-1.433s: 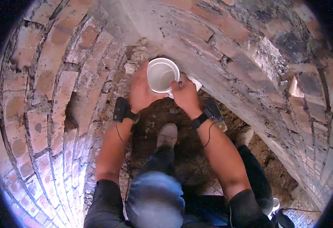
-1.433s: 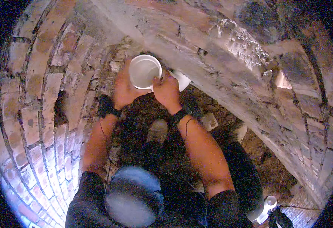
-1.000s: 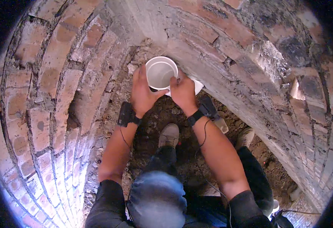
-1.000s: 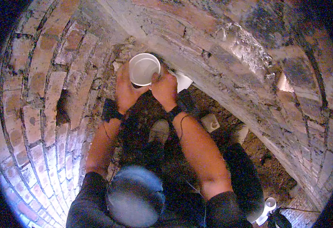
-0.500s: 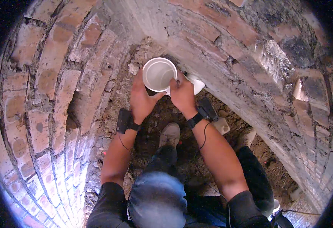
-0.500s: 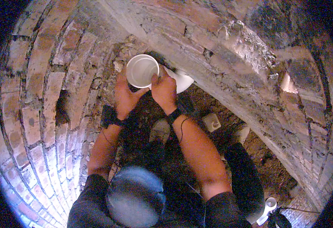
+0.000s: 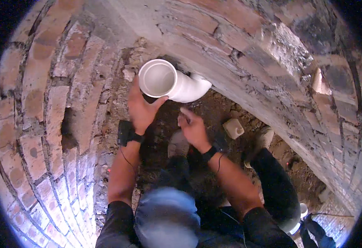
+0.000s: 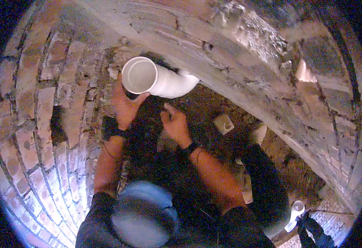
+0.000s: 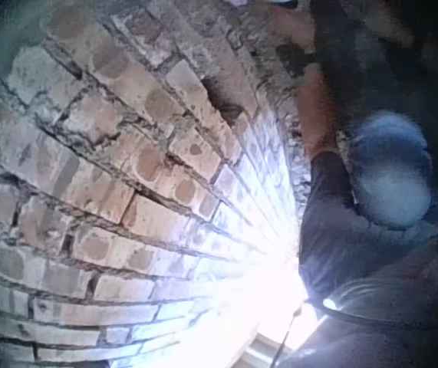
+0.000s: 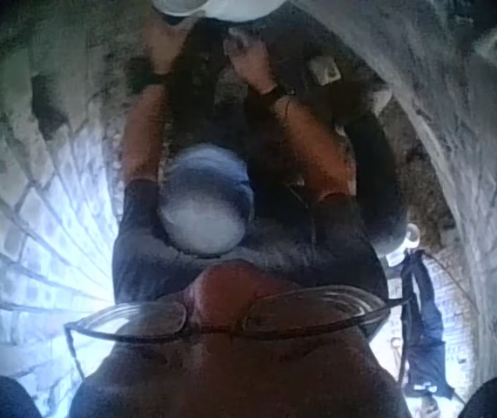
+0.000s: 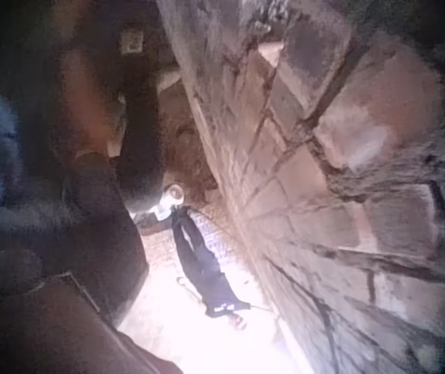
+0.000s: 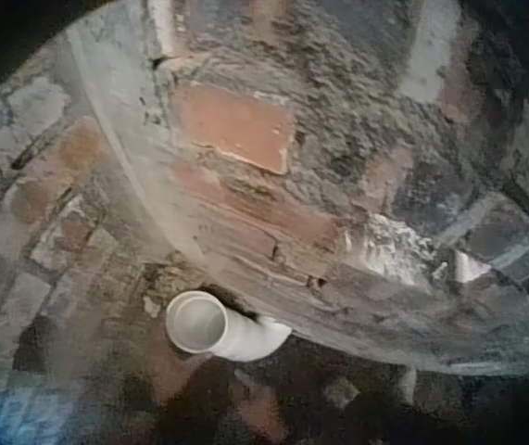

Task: The person applies adhesive using a brush to a PVC elbow and another pipe segment, joins them together by hand, and continues to fit more pipe sections into the arrangement inside a brick-lined trench.

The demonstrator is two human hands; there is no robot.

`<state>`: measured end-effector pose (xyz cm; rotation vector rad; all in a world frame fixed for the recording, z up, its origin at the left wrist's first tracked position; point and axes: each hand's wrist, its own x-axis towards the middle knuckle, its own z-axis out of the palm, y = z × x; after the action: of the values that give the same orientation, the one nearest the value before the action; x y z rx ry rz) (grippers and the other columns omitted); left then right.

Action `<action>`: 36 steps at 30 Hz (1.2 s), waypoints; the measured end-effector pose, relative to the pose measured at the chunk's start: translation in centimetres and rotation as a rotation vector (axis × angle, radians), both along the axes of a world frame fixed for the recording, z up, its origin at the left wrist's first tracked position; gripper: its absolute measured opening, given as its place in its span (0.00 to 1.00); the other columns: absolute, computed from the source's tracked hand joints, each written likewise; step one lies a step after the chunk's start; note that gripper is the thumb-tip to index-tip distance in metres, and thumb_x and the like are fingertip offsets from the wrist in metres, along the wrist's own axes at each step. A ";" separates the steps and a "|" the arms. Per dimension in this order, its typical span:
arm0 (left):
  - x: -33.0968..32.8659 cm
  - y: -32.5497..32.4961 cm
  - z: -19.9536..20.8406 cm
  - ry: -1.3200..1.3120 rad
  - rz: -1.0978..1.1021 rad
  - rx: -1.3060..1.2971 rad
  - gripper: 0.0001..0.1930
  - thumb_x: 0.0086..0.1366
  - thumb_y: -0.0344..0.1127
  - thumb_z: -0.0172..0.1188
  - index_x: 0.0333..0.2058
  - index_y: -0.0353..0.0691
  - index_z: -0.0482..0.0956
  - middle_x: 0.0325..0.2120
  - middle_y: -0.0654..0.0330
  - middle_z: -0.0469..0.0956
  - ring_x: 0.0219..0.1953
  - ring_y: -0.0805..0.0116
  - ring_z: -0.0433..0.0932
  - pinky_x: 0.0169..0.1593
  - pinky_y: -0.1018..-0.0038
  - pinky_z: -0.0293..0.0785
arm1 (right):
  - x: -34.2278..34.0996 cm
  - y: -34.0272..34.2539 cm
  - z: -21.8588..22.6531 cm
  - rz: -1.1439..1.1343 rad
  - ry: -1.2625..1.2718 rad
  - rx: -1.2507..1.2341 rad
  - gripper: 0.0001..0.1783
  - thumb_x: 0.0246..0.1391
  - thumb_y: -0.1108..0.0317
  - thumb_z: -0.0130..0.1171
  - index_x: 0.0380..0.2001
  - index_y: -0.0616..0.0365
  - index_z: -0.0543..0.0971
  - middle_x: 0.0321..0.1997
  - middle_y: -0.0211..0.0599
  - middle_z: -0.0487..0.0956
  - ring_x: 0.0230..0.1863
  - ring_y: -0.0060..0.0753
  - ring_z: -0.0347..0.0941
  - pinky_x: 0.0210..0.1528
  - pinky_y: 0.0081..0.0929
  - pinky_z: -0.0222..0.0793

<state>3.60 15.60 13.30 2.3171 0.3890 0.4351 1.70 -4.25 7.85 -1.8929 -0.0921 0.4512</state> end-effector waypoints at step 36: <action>0.2 -0.6 1.2 0.016 0.040 0.068 0.53 0.39 0.41 0.82 0.60 0.22 0.62 0.53 0.37 0.72 0.56 0.43 0.73 0.60 0.60 0.69 | -0.5 -3.6 -1.6 0.085 0.199 -0.094 0.18 0.59 0.66 0.59 0.48 0.67 0.80 0.32 0.41 0.82 0.33 0.23 0.77 0.37 0.25 0.73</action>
<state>3.76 15.02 14.54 2.3833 0.4356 0.4562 1.25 -7.87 6.22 -1.9306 -0.0193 0.7097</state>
